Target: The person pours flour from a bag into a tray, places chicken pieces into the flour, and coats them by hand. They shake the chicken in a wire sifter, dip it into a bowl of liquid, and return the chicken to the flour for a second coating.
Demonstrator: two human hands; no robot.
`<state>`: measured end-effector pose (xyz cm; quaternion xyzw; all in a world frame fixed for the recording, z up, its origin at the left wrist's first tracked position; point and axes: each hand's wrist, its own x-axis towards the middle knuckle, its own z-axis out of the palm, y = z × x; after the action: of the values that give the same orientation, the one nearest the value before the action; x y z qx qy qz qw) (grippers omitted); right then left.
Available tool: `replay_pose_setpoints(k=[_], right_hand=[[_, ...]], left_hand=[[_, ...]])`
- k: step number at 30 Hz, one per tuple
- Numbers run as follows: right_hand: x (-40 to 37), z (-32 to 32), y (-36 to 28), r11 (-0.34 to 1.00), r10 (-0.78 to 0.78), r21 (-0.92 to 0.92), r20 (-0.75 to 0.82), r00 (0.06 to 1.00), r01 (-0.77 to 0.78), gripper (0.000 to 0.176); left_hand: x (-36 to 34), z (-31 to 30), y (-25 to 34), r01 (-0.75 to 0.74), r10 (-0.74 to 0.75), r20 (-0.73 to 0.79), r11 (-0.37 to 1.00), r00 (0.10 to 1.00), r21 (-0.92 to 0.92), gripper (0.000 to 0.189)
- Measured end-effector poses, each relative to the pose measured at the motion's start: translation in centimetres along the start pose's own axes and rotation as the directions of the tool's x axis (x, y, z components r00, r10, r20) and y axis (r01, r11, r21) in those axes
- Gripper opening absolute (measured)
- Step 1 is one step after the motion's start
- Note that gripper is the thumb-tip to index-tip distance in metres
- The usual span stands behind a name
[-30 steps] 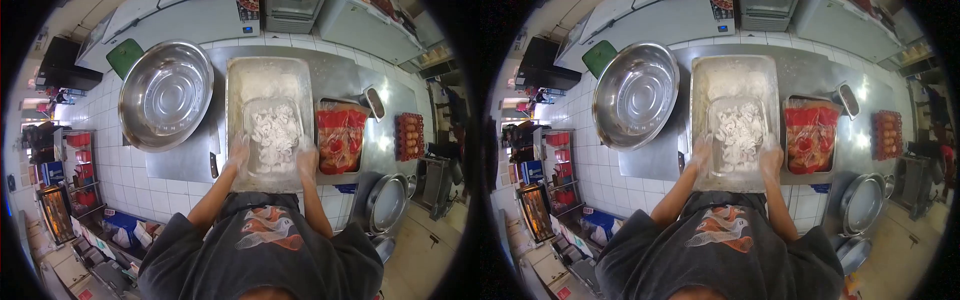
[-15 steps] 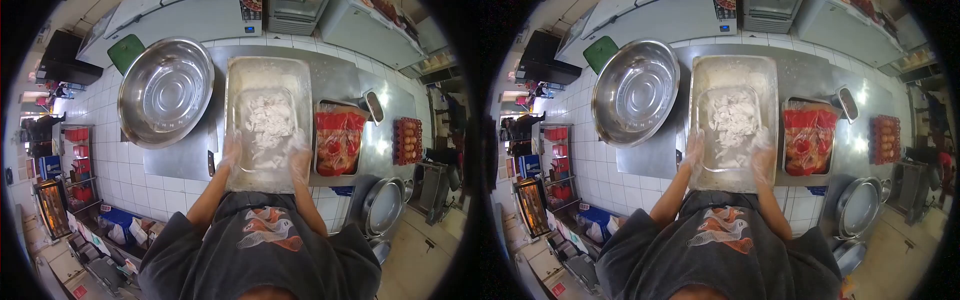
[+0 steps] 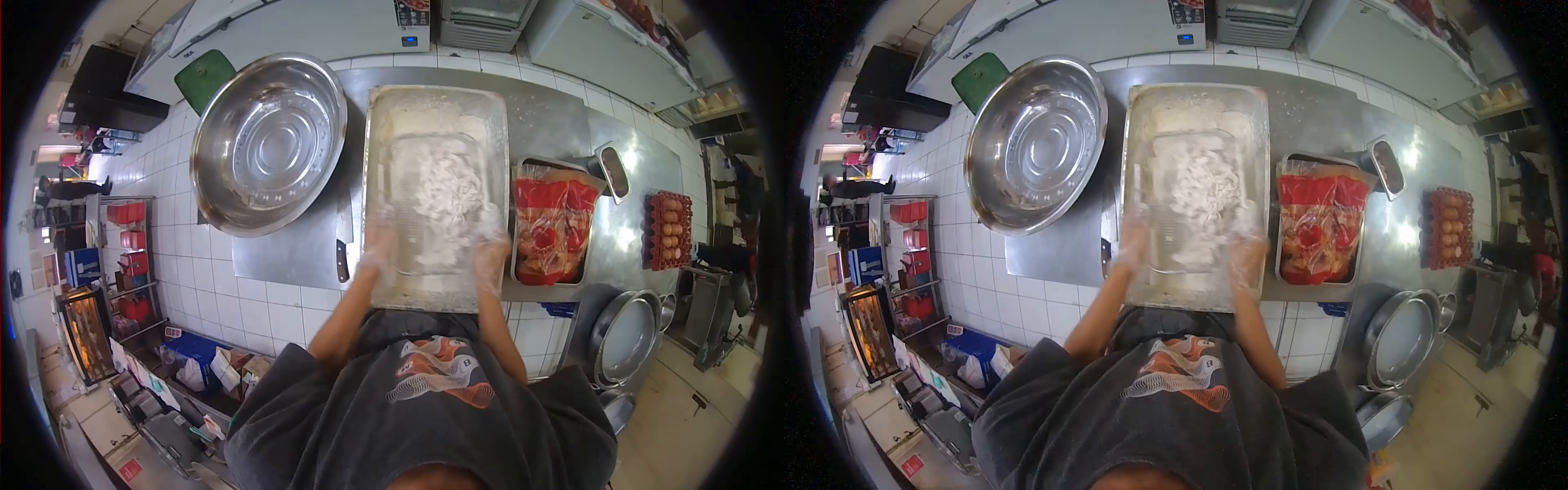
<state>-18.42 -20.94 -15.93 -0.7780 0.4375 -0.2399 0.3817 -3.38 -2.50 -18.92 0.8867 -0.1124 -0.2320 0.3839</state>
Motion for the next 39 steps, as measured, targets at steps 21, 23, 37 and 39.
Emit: replay_pose_setpoints(k=[21, 23, 37, 39], right_hand=[[0.9, -1.6, 0.5, 0.854, 0.146, 0.490, 0.097, 0.985, -0.175, 0.051], [3.7, 1.3, 0.5, 0.961, 0.276, -0.095, 0.260, 0.925, -0.260, 0.051], [-0.1, -2.7, -3.2, 0.882, 0.113, 0.456, 0.045, 0.993, -0.121, 0.032], [1.5, 2.4, 4.0, 0.984, 0.143, 0.084, 0.143, 0.979, -0.156, 0.035]], left_hand=[[-0.4, 3.0, -1.9, 0.106, -0.120, 0.087, 0.982, 0.989, 0.153, 0.071], [-0.3, -1.4, 4.8, 0.444, -0.403, 0.242, 0.884, 0.883, -0.146, 0.068], [-2.3, -0.2, -0.2, 0.029, -0.029, -0.062, 1.000, 0.998, 0.005, 0.064], [0.1, -0.3, 0.2, 0.241, -0.242, 0.022, 0.952, 0.970, -0.187, 0.055]])
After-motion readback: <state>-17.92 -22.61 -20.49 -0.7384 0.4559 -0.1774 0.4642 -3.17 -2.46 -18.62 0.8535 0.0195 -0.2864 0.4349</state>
